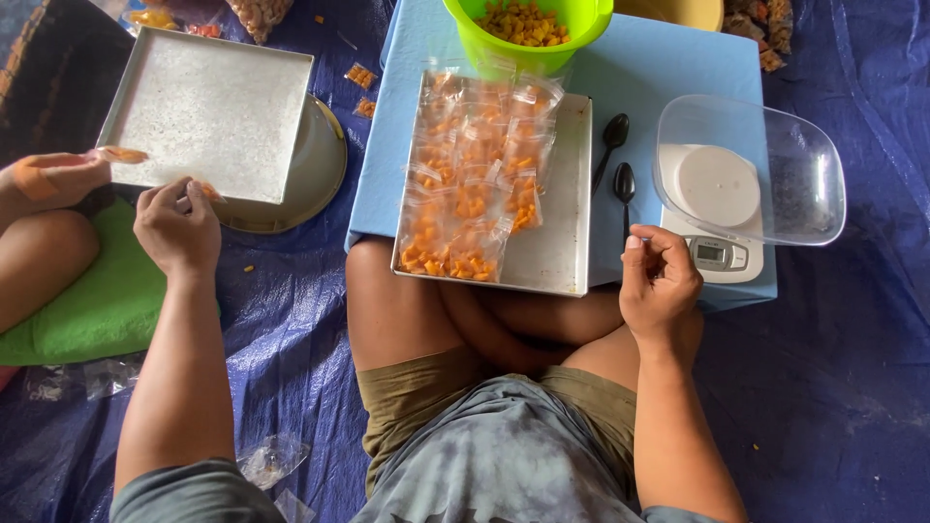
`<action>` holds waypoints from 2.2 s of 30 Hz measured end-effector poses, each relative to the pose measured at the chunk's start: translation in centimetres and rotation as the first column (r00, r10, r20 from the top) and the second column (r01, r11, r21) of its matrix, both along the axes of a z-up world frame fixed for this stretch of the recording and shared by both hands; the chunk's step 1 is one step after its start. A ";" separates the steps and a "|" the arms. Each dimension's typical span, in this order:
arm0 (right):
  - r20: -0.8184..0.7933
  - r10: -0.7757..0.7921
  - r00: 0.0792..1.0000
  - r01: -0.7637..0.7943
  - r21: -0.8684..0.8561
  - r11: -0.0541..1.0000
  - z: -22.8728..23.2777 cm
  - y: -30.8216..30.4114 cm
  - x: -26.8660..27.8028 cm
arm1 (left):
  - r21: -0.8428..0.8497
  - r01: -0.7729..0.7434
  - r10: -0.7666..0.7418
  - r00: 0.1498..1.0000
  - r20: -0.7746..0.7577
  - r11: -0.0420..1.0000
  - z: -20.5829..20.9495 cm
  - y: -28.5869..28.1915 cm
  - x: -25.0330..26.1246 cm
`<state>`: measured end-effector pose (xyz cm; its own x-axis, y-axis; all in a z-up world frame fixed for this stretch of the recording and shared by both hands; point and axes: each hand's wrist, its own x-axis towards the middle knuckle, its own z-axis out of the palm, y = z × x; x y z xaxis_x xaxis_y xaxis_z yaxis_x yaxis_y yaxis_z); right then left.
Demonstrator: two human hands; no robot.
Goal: Manually filling small plastic bags with orange snacks, weighing them on a digital scale, and organizing them on a tray.
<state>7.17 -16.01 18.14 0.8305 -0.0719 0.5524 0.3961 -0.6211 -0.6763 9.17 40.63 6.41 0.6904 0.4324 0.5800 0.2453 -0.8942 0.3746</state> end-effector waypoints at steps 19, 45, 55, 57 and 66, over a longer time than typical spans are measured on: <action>0.006 0.324 0.946 -0.324 0.057 0.944 7.2 1.2 -3.3 | -0.324 0.910 -0.958 0.284 0.032 0.258 24.2 -27.7 -3.9; -0.231 -0.198 0.952 0.171 -0.134 0.976 2.7 -17.2 15.5 | -0.784 0.621 -1.000 -0.023 -0.007 -0.009 5.3 -39.4 -9.1; -0.003 -0.134 0.991 0.132 0.171 0.976 3.3 -15.4 12.8 | -0.796 0.521 -0.949 0.229 -0.219 0.309 -2.8 -39.3 -10.6; 0.175 -0.194 0.965 0.120 0.361 0.925 3.3 -13.9 9.5 | -0.784 0.473 -0.915 0.234 -0.329 0.402 -3.0 -39.9 -10.2; 0.340 -0.102 0.935 0.100 0.023 0.995 -13.8 -5.7 -3.0 | -0.841 0.306 -0.885 0.012 -0.466 0.446 -12.4 -41.2 -9.8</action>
<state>4.13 -21.73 4.33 0.5815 -0.1491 0.7998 0.5385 -0.6663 -0.5158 -0.64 -0.54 -5.96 0.6924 -0.4948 -0.5250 0.0859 -0.6660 0.7410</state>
